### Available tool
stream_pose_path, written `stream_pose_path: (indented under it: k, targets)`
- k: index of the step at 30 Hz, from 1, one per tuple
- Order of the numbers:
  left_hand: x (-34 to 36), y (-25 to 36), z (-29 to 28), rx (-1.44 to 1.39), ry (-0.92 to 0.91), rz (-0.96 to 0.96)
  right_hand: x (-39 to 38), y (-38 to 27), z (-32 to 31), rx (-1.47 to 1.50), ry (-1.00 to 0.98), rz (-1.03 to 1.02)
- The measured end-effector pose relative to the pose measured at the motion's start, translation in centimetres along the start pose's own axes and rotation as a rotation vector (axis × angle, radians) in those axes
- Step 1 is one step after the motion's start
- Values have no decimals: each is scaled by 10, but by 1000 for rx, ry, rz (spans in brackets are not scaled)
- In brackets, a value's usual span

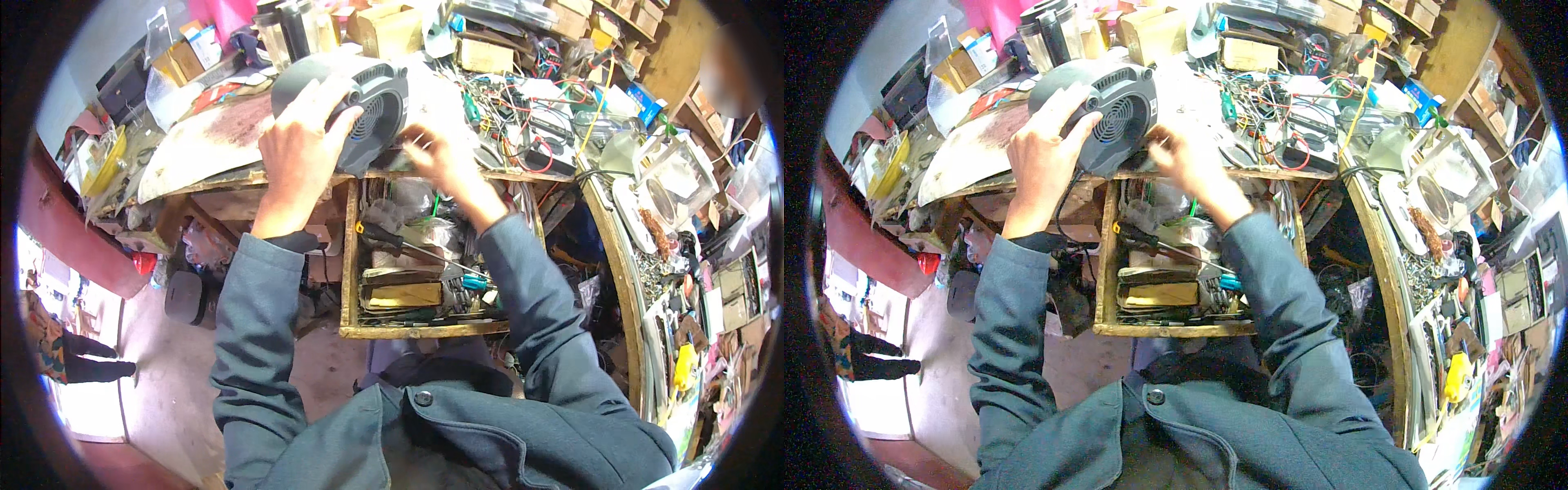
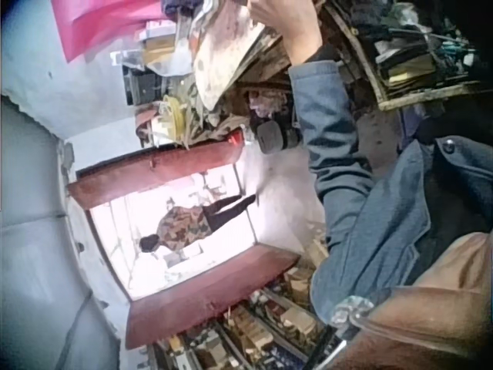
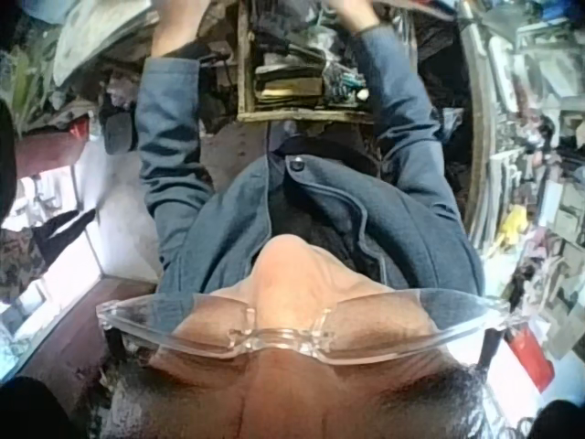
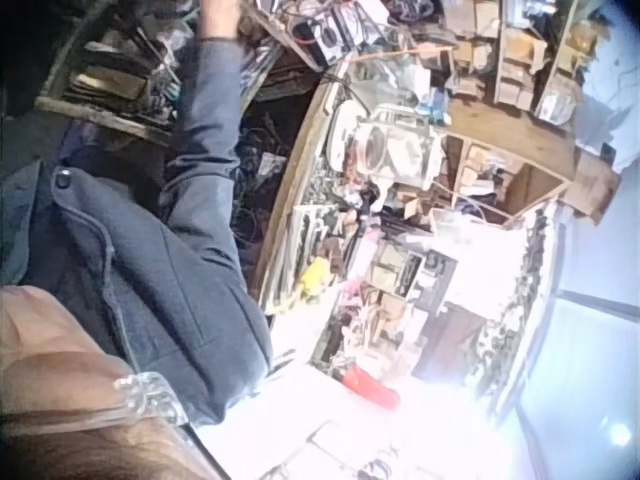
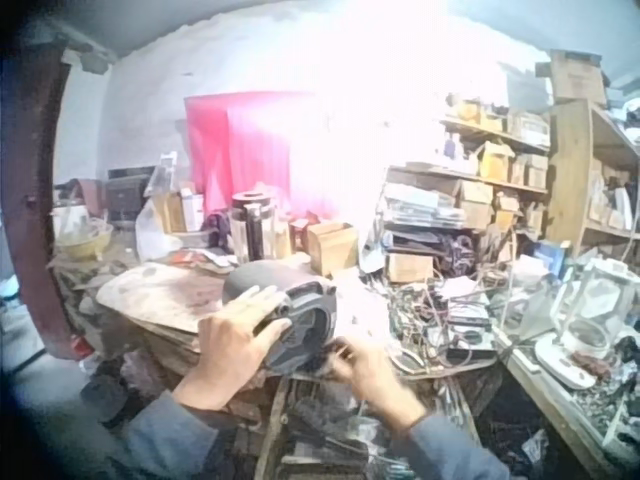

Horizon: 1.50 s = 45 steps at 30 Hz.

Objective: The person uses a screwdriver to remove screws from a small grey electronic device, opens the casing, and manipulates internal components and wires. They repeatedly insert and remove the screwdriver while adjusting parts inside the device.

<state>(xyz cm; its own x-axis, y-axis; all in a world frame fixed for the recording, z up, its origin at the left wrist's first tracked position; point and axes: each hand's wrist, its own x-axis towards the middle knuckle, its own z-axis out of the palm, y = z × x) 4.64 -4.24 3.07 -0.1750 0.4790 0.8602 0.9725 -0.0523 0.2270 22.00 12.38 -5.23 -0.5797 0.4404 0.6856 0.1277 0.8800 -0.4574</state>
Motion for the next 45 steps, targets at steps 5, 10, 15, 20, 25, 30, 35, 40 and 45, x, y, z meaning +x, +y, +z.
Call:
stream_pose_path:
  k: [5,10,15,20,25,30,35,40,45]
  targets:
    - [-1,-1,3,12,1,4,-28,-62,39,65,-38,80]
    - [-2,-10,6,-1,53,78,-21,-58,45,18,-36,75]
    - [-1,-13,7,15,102,125,-14,-49,37,109,-74,-18]
    - [0,-8,3,-52,-11,-7,-18,-46,44,81,-54,-84]
    - [-1,-23,11,-28,117,162,-20,-43,43,-29,-80,-203]
    - [-3,-17,8,-26,34,71,-17,-41,46,-122,-128,-246]
    - [-4,-18,9,-34,25,52,-23,-54,53,-195,-17,-273]
    - [-2,-21,10,-47,59,53,-27,-61,78,-231,142,-219]
    - [-4,-25,12,-38,58,54,-26,-49,71,-43,130,-136]
